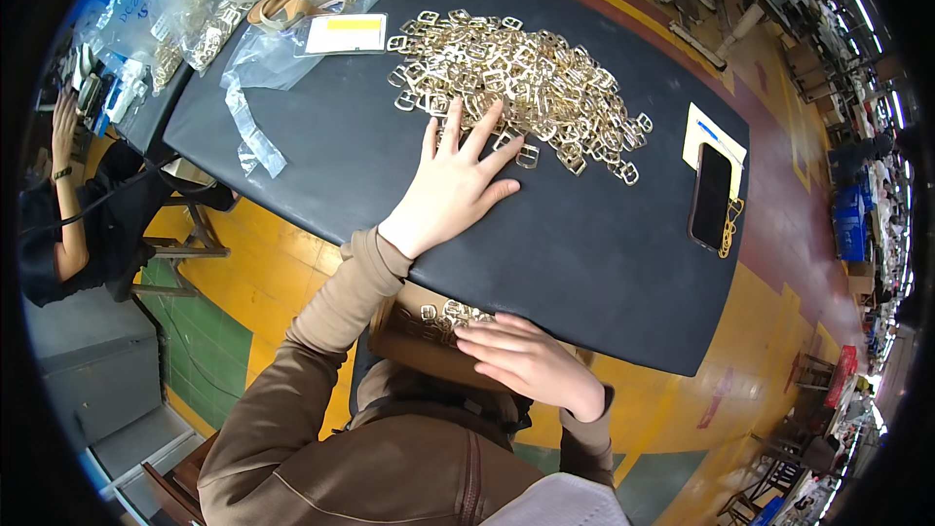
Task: The person repeatedly picks up small metal buckles from a pile on the table and places them into a cardboard box. The hands move individual buckles one at a time from the table surface into the box below.
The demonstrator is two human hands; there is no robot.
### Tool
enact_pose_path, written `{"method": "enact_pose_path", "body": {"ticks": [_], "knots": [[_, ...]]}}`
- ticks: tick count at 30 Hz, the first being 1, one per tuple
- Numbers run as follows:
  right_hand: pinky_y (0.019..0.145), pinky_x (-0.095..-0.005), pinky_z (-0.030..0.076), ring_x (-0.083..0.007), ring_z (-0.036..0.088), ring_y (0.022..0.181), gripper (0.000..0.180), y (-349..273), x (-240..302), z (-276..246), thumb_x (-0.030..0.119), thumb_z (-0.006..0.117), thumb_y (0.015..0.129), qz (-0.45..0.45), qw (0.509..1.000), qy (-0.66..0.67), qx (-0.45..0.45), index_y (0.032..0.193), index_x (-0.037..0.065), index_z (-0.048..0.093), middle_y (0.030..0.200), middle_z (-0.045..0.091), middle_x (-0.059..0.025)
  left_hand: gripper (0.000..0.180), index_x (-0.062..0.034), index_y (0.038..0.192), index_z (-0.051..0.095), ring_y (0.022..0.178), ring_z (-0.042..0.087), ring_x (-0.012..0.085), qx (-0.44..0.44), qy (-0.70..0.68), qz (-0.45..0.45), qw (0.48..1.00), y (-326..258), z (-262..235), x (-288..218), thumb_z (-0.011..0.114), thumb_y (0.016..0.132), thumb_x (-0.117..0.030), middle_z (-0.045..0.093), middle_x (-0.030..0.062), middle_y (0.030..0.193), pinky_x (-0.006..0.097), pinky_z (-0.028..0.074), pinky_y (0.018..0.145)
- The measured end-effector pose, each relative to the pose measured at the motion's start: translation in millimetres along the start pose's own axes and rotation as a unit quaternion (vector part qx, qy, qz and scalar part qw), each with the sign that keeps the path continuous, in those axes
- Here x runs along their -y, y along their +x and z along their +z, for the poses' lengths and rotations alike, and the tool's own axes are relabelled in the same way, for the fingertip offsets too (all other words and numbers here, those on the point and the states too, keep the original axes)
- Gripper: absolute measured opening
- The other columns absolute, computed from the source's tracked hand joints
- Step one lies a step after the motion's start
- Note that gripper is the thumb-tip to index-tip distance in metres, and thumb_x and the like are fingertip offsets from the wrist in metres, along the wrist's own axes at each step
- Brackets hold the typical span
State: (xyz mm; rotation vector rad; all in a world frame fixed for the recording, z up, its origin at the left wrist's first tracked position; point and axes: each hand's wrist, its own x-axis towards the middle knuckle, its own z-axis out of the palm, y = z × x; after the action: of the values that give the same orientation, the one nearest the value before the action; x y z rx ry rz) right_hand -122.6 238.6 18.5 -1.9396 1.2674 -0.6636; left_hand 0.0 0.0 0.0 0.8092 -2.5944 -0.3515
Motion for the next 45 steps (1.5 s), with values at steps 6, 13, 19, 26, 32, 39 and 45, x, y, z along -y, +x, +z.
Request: {"method": "enact_pose_path", "body": {"ticks": [6,13,19,26,32,39,45], "knots": [[0.110,-0.0460,0.051,-0.0341,0.067,0.123,0.042,-16,13,-40,0.006,0.074,0.093,0.007,0.992,0.058,-0.109,0.134,0.001,0.070,0.133,0.072,-0.0137,0.054,-0.0179,0.147,0.060,0.154,0.033,0.0373,0.038,-0.027,0.060,0.997,-30,-5,-17,0.070,0.098,-0.036,0.049,0.0028,0.156,0.065,0.024,0.125],[0.110,-0.0467,0.049,-0.0391,0.059,0.133,0.040,53,-21,-69,0.012,0.069,0.100,0.040,0.970,-0.060,-0.232,0.139,0.003,0.066,0.147,0.062,-0.0167,0.039,-0.0157,0.136,0.069,0.157,0.034,0.0299,0.137,-0.144,0.085,0.976,-61,-30,-16,0.071,0.098,-0.022,0.060,-0.0005,0.149,0.069,0.013,0.127],[0.117,-0.0443,0.045,-0.0346,0.052,0.143,0.039,75,-38,-38,0.015,0.067,0.101,0.043,0.967,-0.194,-0.157,0.139,0.006,0.066,0.152,0.058,-0.0122,0.027,-0.0082,0.118,0.074,0.143,0.055,0.0305,0.065,-0.240,0.042,0.968,-70,-49,7,0.061,0.096,0.001,0.071,0.0071,0.130,0.057,0.026,0.128],[0.111,-0.0450,0.048,-0.0368,0.058,0.131,0.052,40,-27,-31,0.010,0.083,0.086,0.118,0.976,-0.053,-0.174,0.136,0.012,0.070,0.133,0.063,-0.0136,0.045,-0.0099,0.141,0.063,0.148,0.049,0.0329,-0.022,-0.142,-0.057,0.988,-56,-37,12,0.069,0.097,-0.011,0.063,0.0120,0.146,0.054,0.030,0.126],[0.119,-0.0470,0.041,-0.0347,0.047,0.148,0.059,49,-28,-29,0.031,0.076,0.094,0.052,0.964,-0.222,-0.138,0.150,0.017,0.060,0.160,0.050,-0.0112,0.044,-0.0103,0.143,0.063,0.149,0.048,0.0305,0.034,-0.155,-0.043,0.986,-59,-30,5,0.061,0.100,-0.003,0.060,0.0108,0.152,0.054,0.030,0.127],[0.123,-0.0435,0.040,-0.0285,0.049,0.148,0.051,16,-12,-35,0.030,0.071,0.101,-0.043,0.995,0.039,0.076,0.145,0.006,0.062,0.158,0.054,-0.0125,0.057,-0.0063,0.142,0.063,0.147,0.051,0.0320,0.066,-0.242,-0.012,0.968,-65,-40,10,0.049,0.090,0.013,0.060,0.0128,0.152,0.049,0.035,0.126],[0.117,-0.0457,0.044,-0.0358,0.051,0.145,0.051,67,-23,-24,0.024,0.068,0.103,0.073,0.970,-0.004,-0.232,0.148,0.001,0.057,0.158,0.052,-0.0184,0.069,-0.0010,0.142,0.058,0.148,0.050,0.0337,0.103,-0.401,-0.043,0.909,-80,-50,2,0.042,0.078,0.020,0.061,0.0181,0.149,0.047,0.031,0.128]]}}
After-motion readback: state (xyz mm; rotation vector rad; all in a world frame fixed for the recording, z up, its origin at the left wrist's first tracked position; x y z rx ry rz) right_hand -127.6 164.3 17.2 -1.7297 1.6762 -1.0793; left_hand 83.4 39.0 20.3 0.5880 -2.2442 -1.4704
